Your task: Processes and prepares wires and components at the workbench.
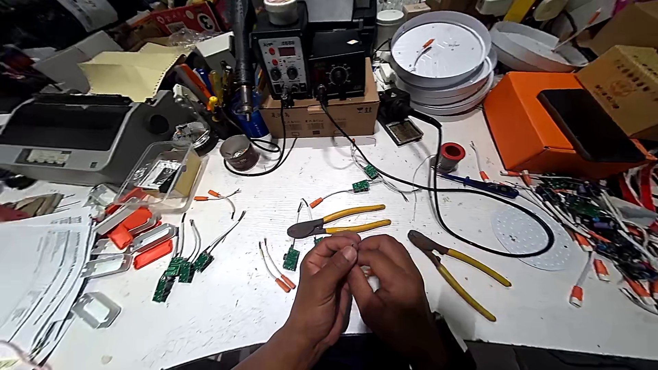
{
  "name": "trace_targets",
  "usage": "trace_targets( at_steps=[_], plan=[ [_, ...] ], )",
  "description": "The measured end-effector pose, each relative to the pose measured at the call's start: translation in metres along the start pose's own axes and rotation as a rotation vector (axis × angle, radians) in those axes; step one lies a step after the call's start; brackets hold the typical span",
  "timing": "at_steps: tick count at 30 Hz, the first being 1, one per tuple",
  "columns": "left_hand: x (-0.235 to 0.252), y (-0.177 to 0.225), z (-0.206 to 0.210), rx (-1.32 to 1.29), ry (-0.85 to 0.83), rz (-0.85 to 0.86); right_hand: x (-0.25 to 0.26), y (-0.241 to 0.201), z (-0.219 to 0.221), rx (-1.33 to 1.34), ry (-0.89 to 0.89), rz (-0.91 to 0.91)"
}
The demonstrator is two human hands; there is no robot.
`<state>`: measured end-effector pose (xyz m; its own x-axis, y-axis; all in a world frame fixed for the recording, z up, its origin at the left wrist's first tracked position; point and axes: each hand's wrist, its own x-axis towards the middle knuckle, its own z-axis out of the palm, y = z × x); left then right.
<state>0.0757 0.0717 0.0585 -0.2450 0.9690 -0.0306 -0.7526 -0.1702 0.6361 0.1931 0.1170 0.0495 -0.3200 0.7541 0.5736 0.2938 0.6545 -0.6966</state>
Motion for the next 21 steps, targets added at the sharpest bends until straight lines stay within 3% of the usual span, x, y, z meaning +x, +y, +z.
trace_targets(
  at_steps=[4,9,15,21],
  plan=[
    [0.0,0.012,-0.019,0.169,0.002,0.16,0.003,-0.007,0.003,0.196,-0.125,0.069],
    [0.003,0.036,-0.041,0.312,0.076,0.273,0.01,-0.013,0.004,0.532,-0.269,0.281],
    [-0.002,0.05,-0.057,0.608,-0.048,0.257,0.015,-0.003,0.013,0.981,-0.47,0.505],
    [-0.003,0.058,-0.072,0.591,-0.139,0.23,0.02,-0.009,0.021,1.086,-0.585,0.704]
  ],
)
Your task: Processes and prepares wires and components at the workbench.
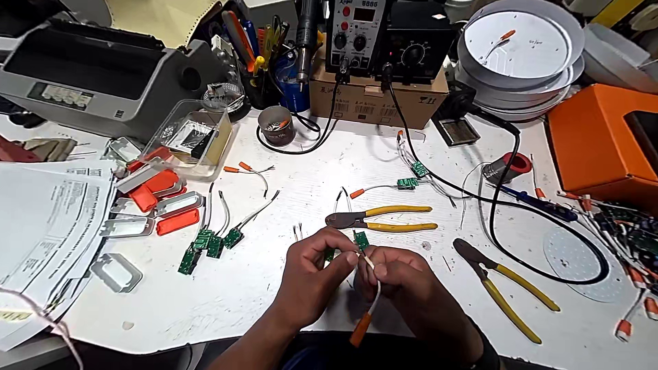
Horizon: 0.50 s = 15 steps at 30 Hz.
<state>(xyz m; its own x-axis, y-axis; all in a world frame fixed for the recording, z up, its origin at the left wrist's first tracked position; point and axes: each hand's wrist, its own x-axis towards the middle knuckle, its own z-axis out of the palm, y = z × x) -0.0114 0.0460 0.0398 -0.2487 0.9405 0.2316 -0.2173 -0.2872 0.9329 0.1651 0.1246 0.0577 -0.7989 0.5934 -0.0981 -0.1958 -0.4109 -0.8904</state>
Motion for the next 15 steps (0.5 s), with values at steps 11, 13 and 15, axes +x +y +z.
trace_targets(
  at_steps=[11,13,15],
  plan=[
    [0.0,-0.003,-0.014,-0.158,-0.022,0.031,0.009,0.002,0.012,-0.407,0.021,-0.247],
    [0.0,-0.004,-0.014,-0.17,-0.025,0.04,0.009,0.002,0.013,-0.402,0.015,-0.251],
    [0.0,-0.004,-0.013,-0.169,-0.029,0.046,0.008,-0.002,0.018,-0.379,0.059,-0.22]
  ],
)
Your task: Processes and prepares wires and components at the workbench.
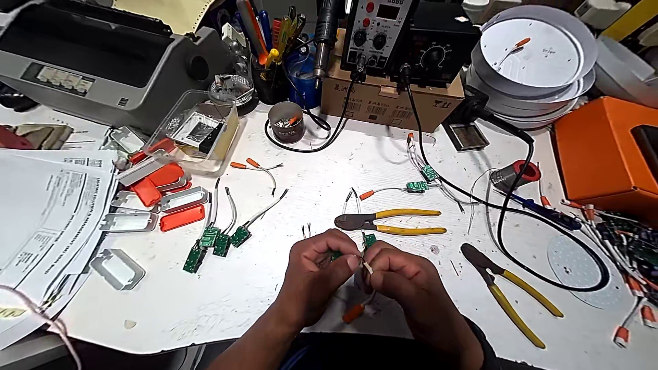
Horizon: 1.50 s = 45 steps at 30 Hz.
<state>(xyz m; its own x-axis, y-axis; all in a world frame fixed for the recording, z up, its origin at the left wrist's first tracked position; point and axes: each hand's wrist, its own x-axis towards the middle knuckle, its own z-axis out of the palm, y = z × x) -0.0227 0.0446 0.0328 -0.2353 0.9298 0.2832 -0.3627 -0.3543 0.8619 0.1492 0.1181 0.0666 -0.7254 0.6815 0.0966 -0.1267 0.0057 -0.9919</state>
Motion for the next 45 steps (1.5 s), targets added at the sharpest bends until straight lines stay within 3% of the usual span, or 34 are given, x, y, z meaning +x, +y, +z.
trace_targets(
  at_steps=[6,14,16,19,23,27,35,45],
  plan=[
    [-0.002,0.001,0.003,-0.042,-0.032,-0.032,-0.005,0.003,-0.004,0.038,-0.043,0.033],
    [-0.002,0.007,0.011,-0.01,-0.069,-0.066,-0.013,0.006,-0.011,0.348,-0.101,0.139],
    [-0.001,0.007,0.013,0.029,-0.089,-0.04,-0.016,0.005,-0.012,0.231,-0.085,0.023],
    [-0.002,0.009,0.016,0.182,-0.093,0.026,-0.025,0.0,-0.012,-0.239,0.05,-0.251],
    [-0.004,0.008,0.022,0.355,-0.1,0.122,-0.038,-0.005,-0.014,-0.771,0.204,-0.475],
    [-0.004,0.007,0.023,0.386,-0.066,0.149,-0.044,-0.007,-0.018,-1.071,0.271,-0.696],
    [-0.008,0.005,0.028,0.34,-0.161,0.038,-0.047,-0.011,-0.022,-1.27,0.267,-0.744],
    [-0.007,0.003,0.034,0.29,-0.126,-0.049,-0.051,-0.014,-0.024,-1.308,0.22,-0.721]
  ],
)
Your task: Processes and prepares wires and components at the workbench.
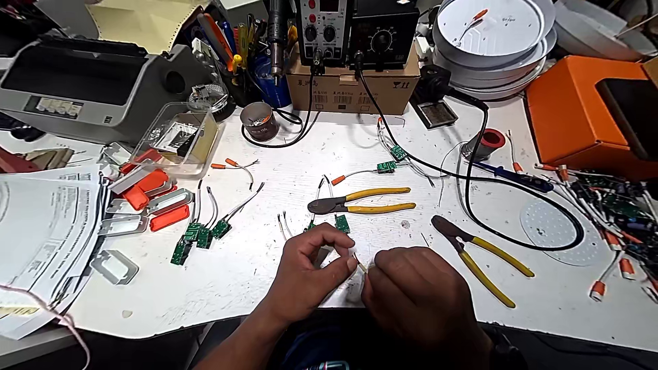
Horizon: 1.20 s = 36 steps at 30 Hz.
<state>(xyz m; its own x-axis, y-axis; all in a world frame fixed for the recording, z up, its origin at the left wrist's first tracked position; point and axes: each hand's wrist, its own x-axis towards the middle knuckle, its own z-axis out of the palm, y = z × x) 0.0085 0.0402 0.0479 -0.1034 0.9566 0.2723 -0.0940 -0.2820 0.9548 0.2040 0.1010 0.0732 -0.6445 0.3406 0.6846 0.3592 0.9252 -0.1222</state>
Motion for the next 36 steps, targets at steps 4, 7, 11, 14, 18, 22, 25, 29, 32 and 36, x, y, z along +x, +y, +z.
trace_targets(
  at_steps=[4,7,11,14,18,22,25,29,32,36],
  plan=[
    [0.0,-0.001,-0.001,0.006,0.001,-0.006,0.0,-0.001,-0.002,-0.02,-0.022,-0.004],
    [0.0,-0.002,-0.002,0.013,0.0,-0.001,0.001,-0.001,-0.002,-0.027,-0.042,0.006],
    [0.001,-0.003,-0.003,0.046,0.004,0.01,0.002,-0.001,-0.002,-0.022,-0.062,0.013],
    [0.001,-0.003,-0.005,0.05,-0.017,0.024,0.001,0.0,-0.001,0.013,-0.071,0.023],
    [0.001,-0.003,-0.006,0.04,-0.025,0.031,0.0,0.002,0.002,0.131,-0.085,0.095],
    [0.0,-0.003,-0.012,0.055,-0.044,0.046,0.0,0.003,0.006,0.155,-0.066,0.114],
    [0.001,-0.002,-0.015,0.145,-0.033,0.076,0.001,0.004,0.006,0.081,-0.068,0.074],
    [0.002,0.003,-0.019,0.362,-0.043,0.164,0.002,0.003,0.004,0.006,-0.095,0.025],
    [0.003,0.006,-0.022,0.497,-0.068,0.223,0.004,0.002,0.003,-0.031,-0.091,-0.003],
    [0.003,0.007,-0.024,0.581,-0.1,0.264,0.006,0.0,0.001,-0.065,-0.095,-0.019]
  ],
)
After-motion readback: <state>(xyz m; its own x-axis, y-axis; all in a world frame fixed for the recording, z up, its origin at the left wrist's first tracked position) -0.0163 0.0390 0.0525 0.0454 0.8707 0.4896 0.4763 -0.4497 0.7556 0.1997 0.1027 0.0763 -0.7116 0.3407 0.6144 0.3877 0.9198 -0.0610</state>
